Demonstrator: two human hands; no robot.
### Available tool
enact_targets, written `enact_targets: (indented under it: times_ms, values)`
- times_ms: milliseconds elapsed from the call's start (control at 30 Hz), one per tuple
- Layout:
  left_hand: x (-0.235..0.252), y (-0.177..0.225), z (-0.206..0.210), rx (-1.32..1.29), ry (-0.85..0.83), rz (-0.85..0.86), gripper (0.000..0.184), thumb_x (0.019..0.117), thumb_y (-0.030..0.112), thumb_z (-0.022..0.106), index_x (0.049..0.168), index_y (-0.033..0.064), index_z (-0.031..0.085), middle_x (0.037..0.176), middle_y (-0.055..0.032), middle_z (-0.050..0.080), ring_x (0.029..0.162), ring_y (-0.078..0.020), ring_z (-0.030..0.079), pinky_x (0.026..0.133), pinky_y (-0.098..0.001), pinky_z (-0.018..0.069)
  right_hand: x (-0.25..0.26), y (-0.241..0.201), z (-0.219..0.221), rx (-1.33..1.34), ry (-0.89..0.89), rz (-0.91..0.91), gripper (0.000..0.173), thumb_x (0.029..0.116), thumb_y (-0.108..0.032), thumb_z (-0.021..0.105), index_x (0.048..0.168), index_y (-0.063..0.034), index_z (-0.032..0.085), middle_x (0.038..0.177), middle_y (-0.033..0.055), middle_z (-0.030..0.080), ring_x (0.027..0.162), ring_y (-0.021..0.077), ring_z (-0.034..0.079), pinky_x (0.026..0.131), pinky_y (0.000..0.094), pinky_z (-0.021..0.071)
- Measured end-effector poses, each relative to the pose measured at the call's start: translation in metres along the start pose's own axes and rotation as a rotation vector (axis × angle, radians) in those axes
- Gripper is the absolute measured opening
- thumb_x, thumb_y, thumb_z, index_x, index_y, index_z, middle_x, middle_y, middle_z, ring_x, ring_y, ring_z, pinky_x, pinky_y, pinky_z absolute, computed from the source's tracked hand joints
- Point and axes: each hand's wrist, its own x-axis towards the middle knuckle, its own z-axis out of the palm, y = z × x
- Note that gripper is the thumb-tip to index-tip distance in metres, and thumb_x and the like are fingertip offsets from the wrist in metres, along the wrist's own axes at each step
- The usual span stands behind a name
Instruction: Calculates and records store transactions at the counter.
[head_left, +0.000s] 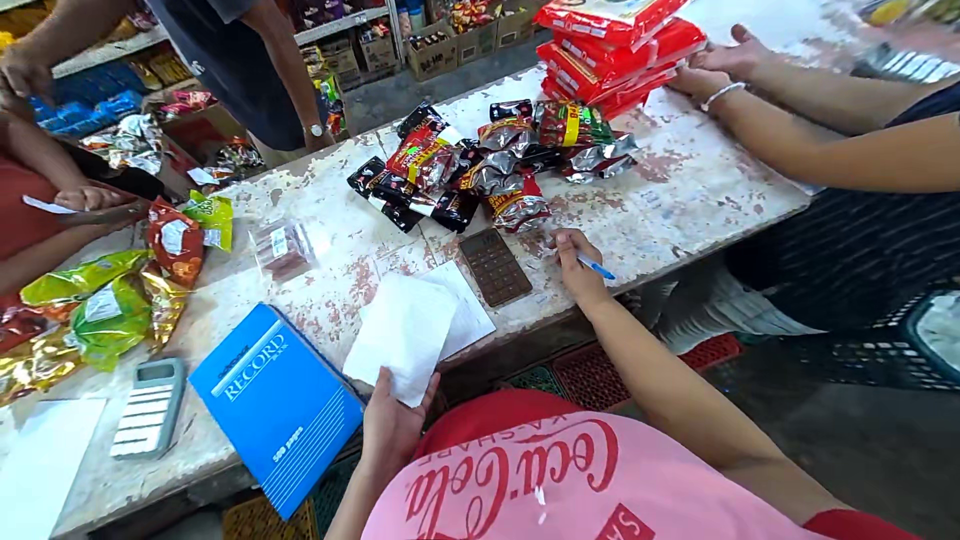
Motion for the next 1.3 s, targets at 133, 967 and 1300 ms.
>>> enact_targets:
  times_ms: [133, 967, 1300]
  values:
    - [-0.008, -0.009, -0.007, -0.008, 0.043, -0.032, 0.046, 0.1121, 0.041, 0.027, 0.139, 0.0069, 0.044, 0.118, -0.0214, 0.063, 0.098, -0.0342, 0.071, 0.074, -0.0498, 0.0620, 0.000, 0.000, -0.001, -0.024, -0.010, 0.000, 0.047, 0.1087, -0.035, 0.036, 0.125, 0.0005, 0.062, 0.105, 0.0160, 0.069, 0.083, 0.0210, 0.064, 0.080, 0.0426, 0.0536]
    - [-0.009, -0.014, -0.012, 0.150, -0.186, -0.156, 0.056, 0.1112, 0.047, 0.019, 0.146, 0.0100, 0.042, 0.131, -0.0204, 0.064, 0.113, -0.0360, 0.069, 0.084, -0.0488, 0.0602, -0.002, 0.001, 0.002, -0.006, 0.017, -0.014, 0.046, 0.1090, -0.035, 0.038, 0.123, 0.0007, 0.063, 0.102, 0.0140, 0.067, 0.079, 0.0166, 0.062, 0.076, 0.0371, 0.0530]
    - [-0.007, -0.015, -0.011, 0.150, -0.183, -0.156, 0.055, 0.1114, 0.046, 0.019, 0.147, 0.0105, 0.041, 0.132, -0.0205, 0.064, 0.113, -0.0365, 0.068, 0.084, -0.0493, 0.0602, -0.002, 0.001, 0.002, -0.011, 0.018, -0.023, 0.047, 0.1092, -0.036, 0.037, 0.123, 0.0006, 0.063, 0.104, 0.0156, 0.068, 0.081, 0.0189, 0.064, 0.078, 0.0398, 0.0535]
